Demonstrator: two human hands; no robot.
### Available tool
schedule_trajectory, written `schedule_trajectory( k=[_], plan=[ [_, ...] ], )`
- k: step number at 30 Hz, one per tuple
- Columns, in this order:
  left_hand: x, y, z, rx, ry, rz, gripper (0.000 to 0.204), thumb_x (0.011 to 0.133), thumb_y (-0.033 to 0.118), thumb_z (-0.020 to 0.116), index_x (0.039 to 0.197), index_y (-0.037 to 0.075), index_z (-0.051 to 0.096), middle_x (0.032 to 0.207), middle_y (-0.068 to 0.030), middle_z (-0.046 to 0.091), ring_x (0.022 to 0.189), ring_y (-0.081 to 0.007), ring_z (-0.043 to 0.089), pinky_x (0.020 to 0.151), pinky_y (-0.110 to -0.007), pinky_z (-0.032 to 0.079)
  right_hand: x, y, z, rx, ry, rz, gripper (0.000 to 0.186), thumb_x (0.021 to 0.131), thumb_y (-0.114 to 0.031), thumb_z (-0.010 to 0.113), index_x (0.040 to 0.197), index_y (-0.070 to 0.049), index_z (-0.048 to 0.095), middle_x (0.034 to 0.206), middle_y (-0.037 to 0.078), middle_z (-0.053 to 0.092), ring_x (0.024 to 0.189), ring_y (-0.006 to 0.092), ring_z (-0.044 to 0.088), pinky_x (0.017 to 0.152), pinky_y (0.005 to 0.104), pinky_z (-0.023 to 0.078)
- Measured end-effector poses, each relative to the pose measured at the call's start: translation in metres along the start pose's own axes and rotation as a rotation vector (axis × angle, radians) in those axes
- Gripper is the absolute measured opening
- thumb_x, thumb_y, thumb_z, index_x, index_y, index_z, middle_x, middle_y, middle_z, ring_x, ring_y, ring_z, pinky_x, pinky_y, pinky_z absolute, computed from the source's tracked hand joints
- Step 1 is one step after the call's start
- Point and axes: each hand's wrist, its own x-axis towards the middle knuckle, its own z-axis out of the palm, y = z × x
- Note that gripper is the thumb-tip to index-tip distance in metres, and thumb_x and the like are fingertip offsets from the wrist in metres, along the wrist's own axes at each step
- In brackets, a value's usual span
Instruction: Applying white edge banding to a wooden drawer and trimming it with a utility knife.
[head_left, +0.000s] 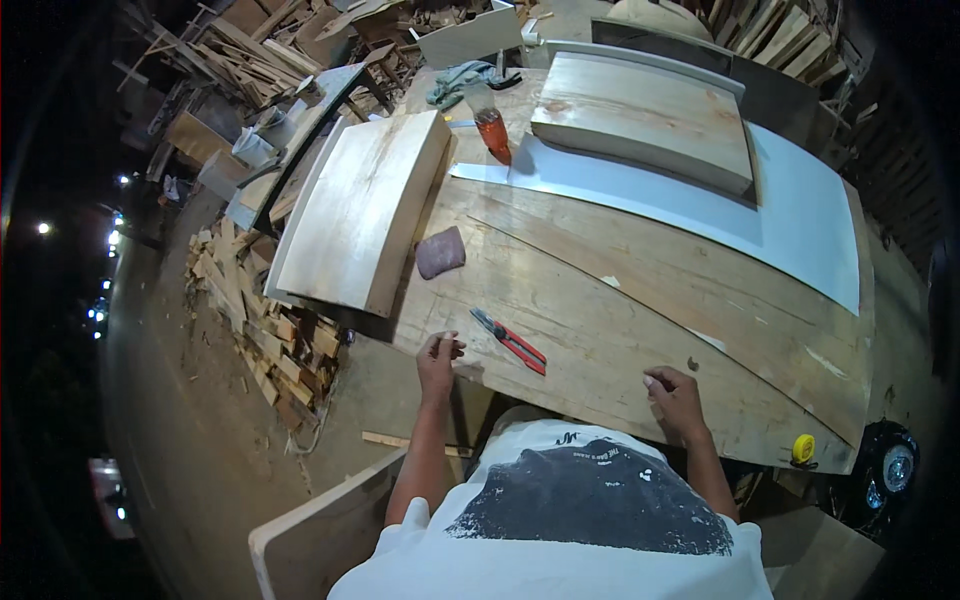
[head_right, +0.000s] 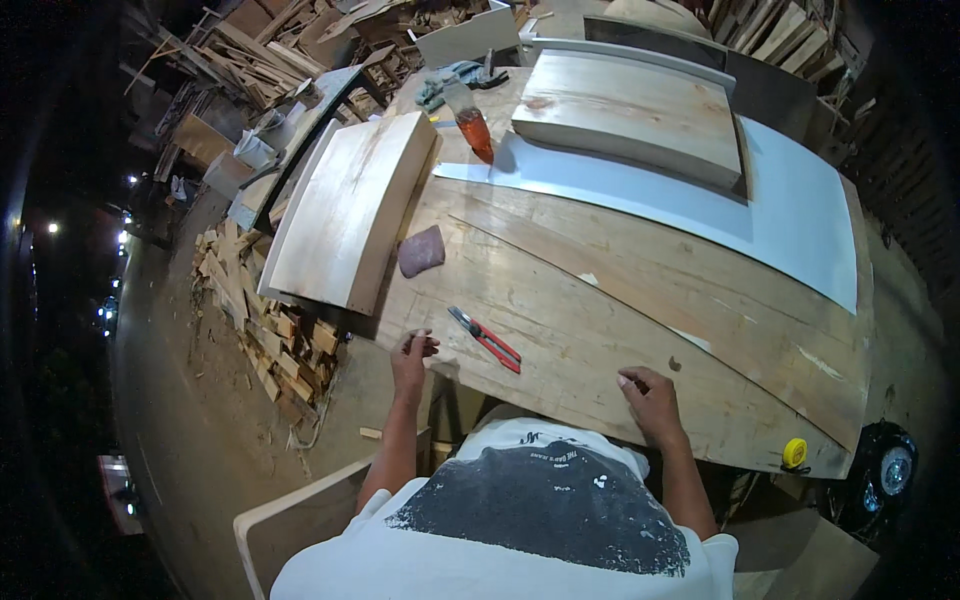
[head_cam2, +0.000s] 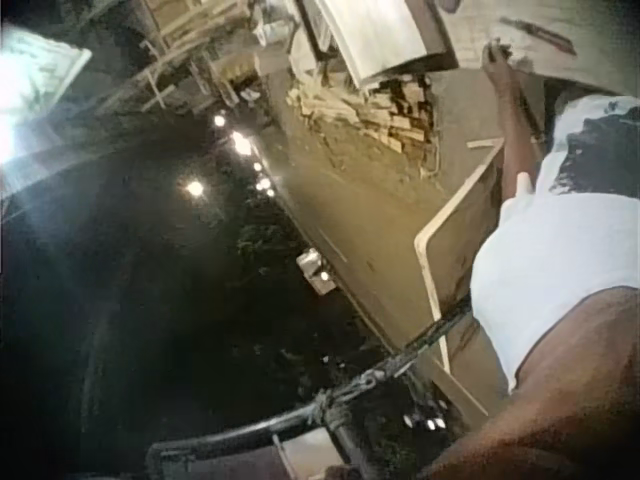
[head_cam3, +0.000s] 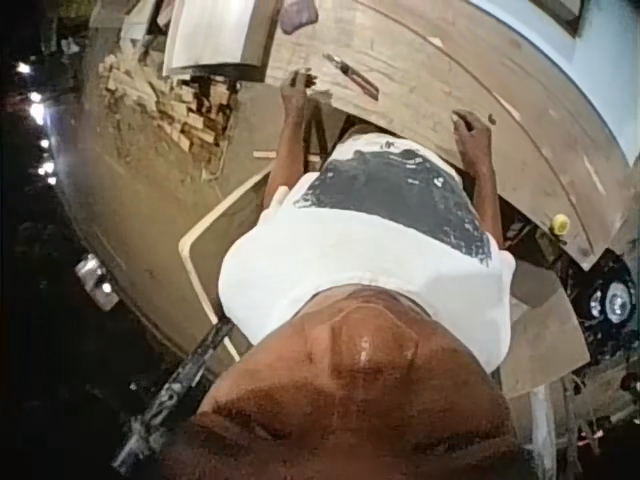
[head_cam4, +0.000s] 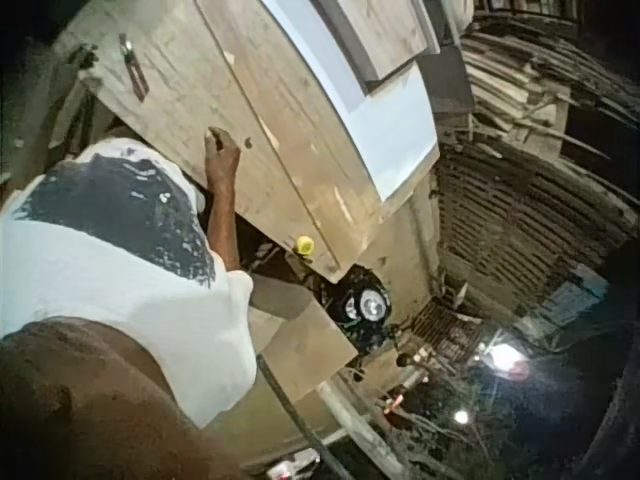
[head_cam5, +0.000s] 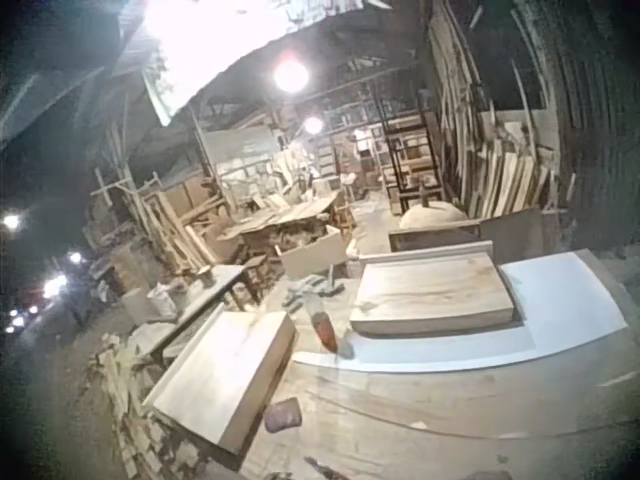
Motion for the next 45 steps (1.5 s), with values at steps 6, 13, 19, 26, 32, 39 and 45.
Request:
schedule_trajectory(
  k=[6,13,19,26,32,39,45],
  plan=[
    [0.064,0.003,-0.031,0.017,-0.122,0.077,0.028,0.095,0.023,0.054,0.104,-0.002,0.064,0.086,-0.0088,0.067,0.079,-0.0132,0.062,0.073,-0.026,0.049,0.025,-0.051,0.079,0.019,-0.035,0.114,0.024,0.086,-0.016,0.063,0.103,0.001,0.067,0.076,0.005,0.064,0.066,0.0115,0.055,0.062,0.0268,0.046],
    [0.185,0.061,0.023,0.207,-0.311,0.395,0.031,0.09,0.026,0.06,0.105,-0.001,0.062,0.091,-0.0117,0.066,0.079,-0.0178,0.063,0.073,-0.031,0.049,0.035,-0.062,0.146,-0.054,0.049,0.046,0.025,0.084,-0.018,0.065,0.101,0.001,0.068,0.077,0.01,0.067,0.069,0.0141,0.06,0.066,0.0285,0.048],
    [0.326,0.156,0.118,0.213,-0.233,0.773,0.039,0.083,0.028,0.064,0.113,0.002,0.058,0.097,-0.0183,0.061,0.092,-0.0336,0.059,0.082,-0.04,0.047,-0.001,-0.058,0.153,-0.075,0.196,0.072,0.024,0.084,-0.017,0.066,0.1,0.0,0.068,0.077,0.009,0.067,0.069,0.0131,0.06,0.065,0.0277,0.048],
    [0.438,0.188,0.192,0.425,0.091,0.815,0.061,0.076,0.028,0.072,0.127,0.005,0.048,0.121,-0.0212,0.055,0.111,-0.0387,0.053,0.094,-0.045,0.042,-0.037,-0.037,0.139,0.001,0.408,0.232,0.019,0.084,-0.013,0.066,0.096,0.001,0.068,0.075,0.006,0.066,0.068,0.0114,0.061,0.063,0.0257,0.048],
    [0.407,0.209,0.191,0.352,-0.151,0.728,0.039,0.079,0.022,0.069,0.114,0.009,0.059,0.103,-0.0191,0.066,0.099,-0.036,0.063,0.082,-0.044,0.049,-0.03,-0.036,0.136,0.064,0.41,0.248,0.02,0.084,-0.014,0.066,0.098,0.0,0.069,0.075,0.005,0.066,0.067,0.0109,0.061,0.063,0.0258,0.049],
    [0.276,0.257,0.126,-0.019,-0.326,1.021,0.037,0.079,0.003,0.065,0.114,0.003,0.057,0.099,-0.0147,0.067,0.097,-0.0257,0.066,0.085,-0.037,0.052,0.019,-0.085,0.126,0.283,0.144,0.318,0.025,0.089,-0.022,0.063,0.104,-0.002,0.067,0.082,0.005,0.066,0.071,0.011,0.061,0.063,0.0268,0.049],
    [0.184,0.244,0.106,-0.299,-0.468,0.73,0.037,0.082,0.01,0.072,0.114,0.0,0.056,0.103,-0.011,0.065,0.097,-0.0161,0.062,0.08,-0.031,0.055,0.079,-0.157,0.152,0.738,-0.303,0.053,0.046,0.097,-0.04,0.049,0.124,-0.003,0.055,0.111,0.012,0.063,0.101,0.0203,0.06,0.087,0.0368,0.048]
  ],
)
